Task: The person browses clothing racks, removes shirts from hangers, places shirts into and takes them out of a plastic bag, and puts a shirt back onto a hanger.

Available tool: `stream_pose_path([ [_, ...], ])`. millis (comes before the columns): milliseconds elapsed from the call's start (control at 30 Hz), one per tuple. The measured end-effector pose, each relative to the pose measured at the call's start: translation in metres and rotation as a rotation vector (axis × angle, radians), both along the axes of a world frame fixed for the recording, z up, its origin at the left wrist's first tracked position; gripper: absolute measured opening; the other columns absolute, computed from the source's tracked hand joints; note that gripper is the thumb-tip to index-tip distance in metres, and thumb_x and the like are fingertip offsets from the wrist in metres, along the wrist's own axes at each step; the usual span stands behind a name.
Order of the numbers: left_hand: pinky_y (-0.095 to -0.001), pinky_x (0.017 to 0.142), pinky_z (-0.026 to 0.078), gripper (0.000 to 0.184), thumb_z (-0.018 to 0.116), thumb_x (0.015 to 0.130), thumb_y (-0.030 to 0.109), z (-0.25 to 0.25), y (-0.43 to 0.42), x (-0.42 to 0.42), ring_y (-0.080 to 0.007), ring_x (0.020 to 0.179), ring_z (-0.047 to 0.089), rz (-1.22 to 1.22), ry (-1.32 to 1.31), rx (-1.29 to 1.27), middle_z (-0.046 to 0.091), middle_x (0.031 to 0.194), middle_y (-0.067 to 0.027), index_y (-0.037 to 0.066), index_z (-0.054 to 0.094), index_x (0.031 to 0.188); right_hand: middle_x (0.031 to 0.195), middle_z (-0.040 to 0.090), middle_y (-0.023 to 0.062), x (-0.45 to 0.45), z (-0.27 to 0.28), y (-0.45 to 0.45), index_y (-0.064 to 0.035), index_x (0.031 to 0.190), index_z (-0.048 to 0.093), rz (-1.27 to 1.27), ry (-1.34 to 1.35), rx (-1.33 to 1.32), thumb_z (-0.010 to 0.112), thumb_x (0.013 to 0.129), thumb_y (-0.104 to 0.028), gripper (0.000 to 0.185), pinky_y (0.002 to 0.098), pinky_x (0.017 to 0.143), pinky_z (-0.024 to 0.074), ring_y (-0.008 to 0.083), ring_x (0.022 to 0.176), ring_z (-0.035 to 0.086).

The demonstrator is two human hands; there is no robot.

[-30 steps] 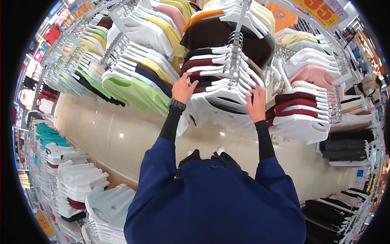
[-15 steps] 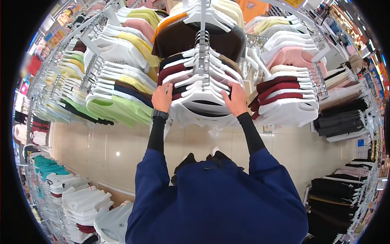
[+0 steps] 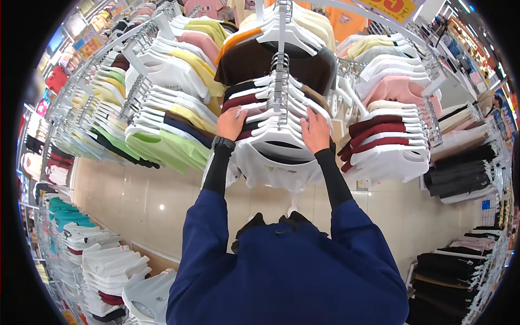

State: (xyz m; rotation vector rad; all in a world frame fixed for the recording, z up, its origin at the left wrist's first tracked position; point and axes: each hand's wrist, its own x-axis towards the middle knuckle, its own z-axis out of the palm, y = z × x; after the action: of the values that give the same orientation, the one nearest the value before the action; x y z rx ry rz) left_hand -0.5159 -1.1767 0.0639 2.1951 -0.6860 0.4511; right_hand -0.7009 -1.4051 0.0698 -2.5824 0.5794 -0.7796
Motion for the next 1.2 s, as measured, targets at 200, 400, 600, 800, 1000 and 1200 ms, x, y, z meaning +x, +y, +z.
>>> stream_pose_path([
  [200,-0.0475,0.072,0.050,0.030,0.060,0.092,0.034,0.001,-0.013,-0.005,-0.0388,0.084,0.064,0.073,0.080,0.065,0.068,0.091,-0.0157,0.006,0.065,0.085,0.103,0.056,0.0117,0.003,-0.004,-0.003,-0.0086,0.122,0.062,0.040,-0.061,-0.031,0.057,0.091,-0.028,0.037,0.0468,0.089,0.0400,0.0310,0.102,0.052],
  [400,-0.0488,0.071,0.049,0.022,0.059,0.093,0.031,-0.007,-0.018,-0.011,-0.0390,0.083,0.063,0.137,0.056,-0.020,0.067,0.091,-0.0141,0.009,0.059,0.094,0.118,0.056,0.0137,0.002,-0.002,-0.007,-0.0067,0.126,0.057,0.090,-0.142,-0.060,0.055,0.091,-0.025,0.039,0.0480,0.098,0.0360,0.0318,0.115,0.050],
  [600,-0.0484,0.073,0.050,0.026,0.058,0.093,0.030,-0.001,-0.018,-0.017,-0.0375,0.086,0.064,0.170,0.089,-0.007,0.068,0.093,-0.0117,0.014,0.058,0.113,0.130,0.053,0.0148,0.007,-0.011,-0.014,-0.0021,0.131,0.046,0.134,-0.042,0.050,0.050,0.095,-0.027,0.044,0.0514,0.107,0.0287,0.0312,0.126,0.045],
  [800,-0.0469,0.073,0.051,0.050,0.056,0.092,0.032,-0.012,-0.015,-0.003,-0.0353,0.086,0.064,0.069,-0.020,0.138,0.066,0.097,-0.0138,0.020,0.048,0.139,0.131,0.053,0.0133,0.008,-0.014,-0.011,-0.0020,0.133,0.045,0.118,-0.030,0.056,0.048,0.096,-0.028,0.045,0.0520,0.111,0.0245,0.0307,0.127,0.044],
  [1000,-0.0481,0.069,0.054,0.054,0.057,0.087,0.029,-0.012,-0.013,0.005,-0.0358,0.078,0.065,0.037,-0.002,0.288,0.061,0.092,-0.0130,0.026,0.047,0.140,0.135,0.051,0.0134,0.007,-0.012,-0.011,-0.0022,0.130,0.047,0.133,-0.037,0.062,0.049,0.095,-0.028,0.043,0.0517,0.111,0.0234,0.0309,0.127,0.045],
  [1200,-0.0492,0.071,0.053,0.054,0.056,0.085,0.028,-0.016,-0.011,0.005,-0.0368,0.080,0.065,0.022,0.045,0.231,0.062,0.093,-0.0159,0.027,0.047,0.138,0.132,0.053,0.0143,0.006,-0.012,-0.012,-0.0017,0.129,0.047,0.131,-0.055,0.043,0.050,0.095,-0.028,0.043,0.0500,0.110,0.0249,0.0316,0.125,0.045],
])
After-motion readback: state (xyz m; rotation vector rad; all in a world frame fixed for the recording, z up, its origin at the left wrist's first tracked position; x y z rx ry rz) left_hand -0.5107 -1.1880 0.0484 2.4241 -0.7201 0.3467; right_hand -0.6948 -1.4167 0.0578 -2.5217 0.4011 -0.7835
